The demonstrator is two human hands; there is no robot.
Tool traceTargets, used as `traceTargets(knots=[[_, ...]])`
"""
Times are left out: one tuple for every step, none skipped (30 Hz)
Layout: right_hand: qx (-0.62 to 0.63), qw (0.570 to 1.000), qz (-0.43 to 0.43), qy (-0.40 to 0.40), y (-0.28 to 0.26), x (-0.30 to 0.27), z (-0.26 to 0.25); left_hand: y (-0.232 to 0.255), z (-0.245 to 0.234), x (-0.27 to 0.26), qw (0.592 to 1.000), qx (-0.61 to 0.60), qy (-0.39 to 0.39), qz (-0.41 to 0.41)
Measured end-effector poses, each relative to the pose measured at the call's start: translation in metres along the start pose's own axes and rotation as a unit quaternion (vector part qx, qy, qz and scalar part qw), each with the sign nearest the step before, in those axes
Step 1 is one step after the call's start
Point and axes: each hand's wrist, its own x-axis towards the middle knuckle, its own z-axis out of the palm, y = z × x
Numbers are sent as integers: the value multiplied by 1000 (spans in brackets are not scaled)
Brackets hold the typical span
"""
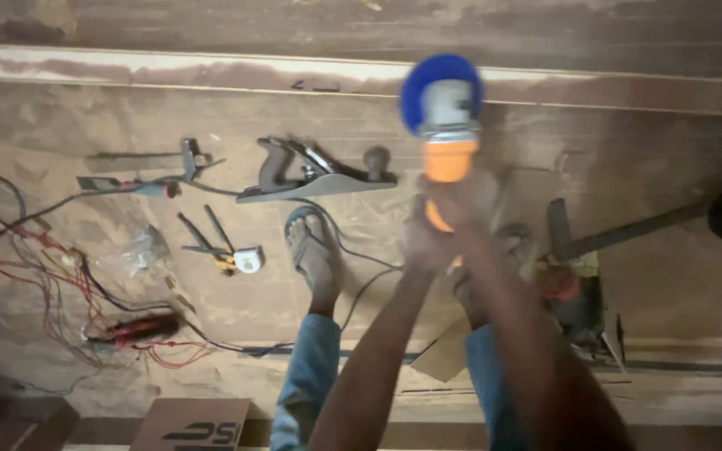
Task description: The person sands a long piece of wood using an angle grinder and periodically wipes the surface with their hand.
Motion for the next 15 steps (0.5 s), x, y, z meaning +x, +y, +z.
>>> traceTargets(knots=[[4,1000,-17,-6,-6,-4,3,-14,4,3,995,-54,48,67],[5,999,-30,-8,-13,-5,3,-25,6,5,980,-110,91,137],[7,999,-38,-11,-17,-5,1,-33,5,7,974,-150,81,149],[12,999,-35,-11,-19,-6,-3,-36,2,5,967,-189,64,159],[19,999,-32,-8,-16,-6,-11,-34,2,-3,966,-206,29,154],[29,999,-27,-2,-12,-2,-19,-28,-2,-10,963,-222,-7,150],[43,999,-19,9,-5,1,-29,-19,-9,-16,959,-238,-42,146],[59,998,-16,14,7,2,-41,-11,-18,-22,973,-150,-94,145],[79,997,-7,23,20,1,-52,-4,-28,-27,977,-61,-144,145],[100,995,-1,27,37,-2,-66,2,-36,-31,972,25,-187,140],[125,992,11,35,54,-7,-80,9,-43,-28,969,66,-125,204],[155,986,27,50,71,-13,-93,15,-52,-19,954,108,-67,270],[189,978,46,69,87,-21,-106,24,-56,-11,930,149,-10,334],[218,970,63,89,101,-28,-122,38,-56,8,912,199,55,354],[249,958,78,115,114,-35,-137,58,-55,36,887,247,120,372]])
